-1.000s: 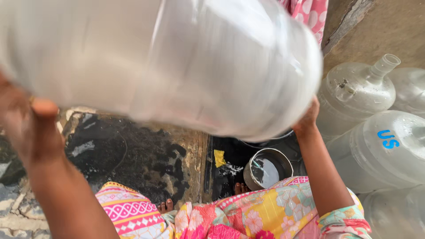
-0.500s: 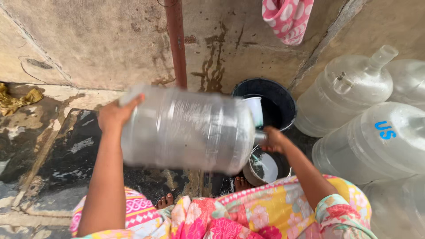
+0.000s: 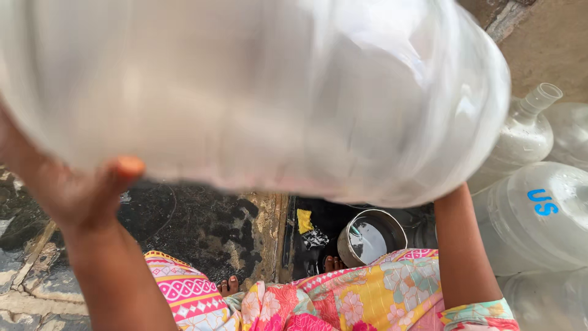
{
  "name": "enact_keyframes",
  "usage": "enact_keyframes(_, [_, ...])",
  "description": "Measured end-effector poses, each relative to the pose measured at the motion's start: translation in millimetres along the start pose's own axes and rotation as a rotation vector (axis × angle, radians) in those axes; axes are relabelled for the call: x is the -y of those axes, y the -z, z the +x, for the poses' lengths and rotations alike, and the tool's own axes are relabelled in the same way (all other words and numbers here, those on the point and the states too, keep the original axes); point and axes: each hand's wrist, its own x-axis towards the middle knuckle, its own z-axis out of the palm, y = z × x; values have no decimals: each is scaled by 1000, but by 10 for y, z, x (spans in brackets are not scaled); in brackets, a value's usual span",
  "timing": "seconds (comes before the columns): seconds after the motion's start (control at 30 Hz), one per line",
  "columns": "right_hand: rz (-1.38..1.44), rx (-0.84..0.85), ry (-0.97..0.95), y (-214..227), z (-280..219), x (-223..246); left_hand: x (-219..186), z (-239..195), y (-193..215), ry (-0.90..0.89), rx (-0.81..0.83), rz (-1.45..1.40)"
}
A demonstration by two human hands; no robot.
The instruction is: The person rinses a large plastic water jug by filling it with water and soap, shaking it vigorously, and pouring the liquid out several times before placing it next to other jugs.
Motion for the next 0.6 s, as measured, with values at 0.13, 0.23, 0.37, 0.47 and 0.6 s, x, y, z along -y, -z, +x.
enact_keyframes(0.13, [-109, -136, -106, 433, 80, -309, 197, 116, -159, -59, -15, -13])
enact_keyframes(0.23, [-231, -256, -330, 1050, 92, -771, 766, 12, -460, 286, -177, -53])
enact_keyframes(0.37, [-953, -68, -957, 1596, -445, -1704, 1609, -336, -727, 955, 279, 558])
enact_keyframes(0.47, [-668, -164, -1498, 1642, -855, -2038, 1820, -581, -731, 1195, 616, 739])
enact_keyframes(0.6, [-865, -193, -937, 1272, -352, -1607, 1421, -226, -434, 983, 351, 561])
